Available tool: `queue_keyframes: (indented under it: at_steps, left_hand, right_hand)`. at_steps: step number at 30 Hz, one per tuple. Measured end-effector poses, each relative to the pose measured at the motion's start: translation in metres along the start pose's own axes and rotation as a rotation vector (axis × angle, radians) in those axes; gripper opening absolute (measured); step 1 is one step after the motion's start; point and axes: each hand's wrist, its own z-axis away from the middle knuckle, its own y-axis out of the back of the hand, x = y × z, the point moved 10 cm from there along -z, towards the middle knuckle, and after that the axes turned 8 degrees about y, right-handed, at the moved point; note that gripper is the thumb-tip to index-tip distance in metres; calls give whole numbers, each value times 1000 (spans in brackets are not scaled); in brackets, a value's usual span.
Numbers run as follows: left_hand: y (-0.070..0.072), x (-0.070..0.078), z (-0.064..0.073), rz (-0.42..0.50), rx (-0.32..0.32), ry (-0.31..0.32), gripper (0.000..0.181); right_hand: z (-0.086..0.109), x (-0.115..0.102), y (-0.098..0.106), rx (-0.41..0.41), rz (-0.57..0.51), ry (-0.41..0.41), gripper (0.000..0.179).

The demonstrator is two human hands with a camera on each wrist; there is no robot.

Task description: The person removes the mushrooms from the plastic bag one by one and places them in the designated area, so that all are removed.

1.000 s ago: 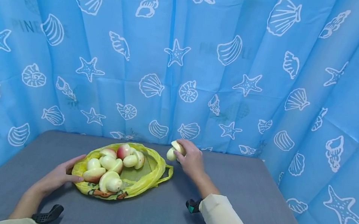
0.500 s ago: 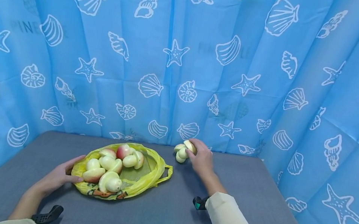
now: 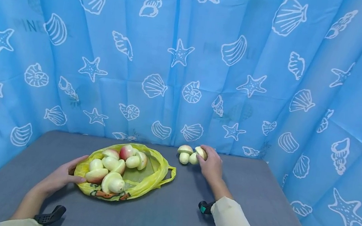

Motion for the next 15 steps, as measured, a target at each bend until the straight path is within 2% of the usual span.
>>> queue_keyframes:
  at_steps: [15]
  left_hand:
    - [2, 2, 1, 17, 15, -22, 93]
  right_hand:
    - [5, 33, -21, -98, 2, -156, 42]
